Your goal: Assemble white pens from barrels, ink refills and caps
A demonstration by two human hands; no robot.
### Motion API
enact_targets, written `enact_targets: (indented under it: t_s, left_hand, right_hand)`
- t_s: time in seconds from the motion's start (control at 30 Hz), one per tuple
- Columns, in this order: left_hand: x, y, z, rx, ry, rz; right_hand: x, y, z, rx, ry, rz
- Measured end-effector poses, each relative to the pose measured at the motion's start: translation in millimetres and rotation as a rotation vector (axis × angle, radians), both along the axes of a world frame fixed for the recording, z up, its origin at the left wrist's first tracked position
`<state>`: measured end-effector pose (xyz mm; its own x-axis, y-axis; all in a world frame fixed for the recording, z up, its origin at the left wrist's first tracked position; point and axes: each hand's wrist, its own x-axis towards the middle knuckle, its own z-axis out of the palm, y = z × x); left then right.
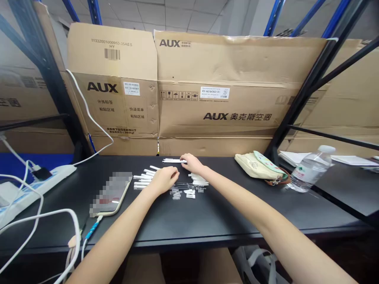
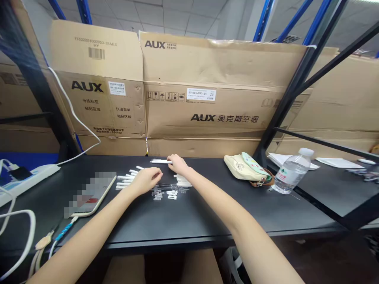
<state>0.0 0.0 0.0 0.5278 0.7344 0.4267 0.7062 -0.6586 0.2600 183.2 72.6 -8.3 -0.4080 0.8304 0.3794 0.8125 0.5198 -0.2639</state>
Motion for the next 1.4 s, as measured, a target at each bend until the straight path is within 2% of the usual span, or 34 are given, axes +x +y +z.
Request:
enact_targets:
  t_s: [0.2,0.37,0.57,0.6,0.63,0.73,0.8,0.87,1.03,1.1,1.23,1.4]
  left_hand:
    - [-4,6,-5.3,0.073,-0.028,0.046]
    - [-6,13,-10.1,0.167,-0.081,0.089]
    - [-1,13,-6.9,0.226,-0.077,0.029]
    - [1,11,-5.7,0.225,-0.078,0.000]
    - [4,8,-4.7,0.206,-0.087,-0.037]
    - [14,-3,-3.6,0.050,-0.183,-0.172]
    - [19,-10,-3.1,-0.077,-0.259,-0.220]
    - [23,-14,-1.0,-0.225,-0.307,-0.223]
    - [20,-15,11.2,-0.918,-0.410,-0.361]
    - [16,-13,14.9,-1.098,-0.449,-0.385]
    - [11,-11,15.2,-1.307,-0.440,-0.345]
    - [13,-11,11.0,-1.376,-0.467,-0.255]
  right_hand:
    - [-10,12,-1.6,0.049,-0.226,0.040]
    - [-4,4,3.0,0.086,-0.225,0.106]
    - [2,-42,13.9,0.139,0.023,0.124]
    - [3,-53,14.2,0.147,0.115,0.125]
    - [3,-62,13.8,0.103,0.362,0.173]
    - [2,-81,10.1,-0.131,0.924,0.223]
    - [2,-85,6.9,-0.270,1.153,0.186]
    - [5,-85,4.3,-0.391,1.267,0.160]
    - [19,-81,4.7,-0.585,1.210,0.238]
    - [26,-82,8.4,-0.624,1.121,0.294]
    - [35,-85,16.7,-0.713,0.938,0.360]
    - [37,-85,16.7,-0.774,0.881,0.215]
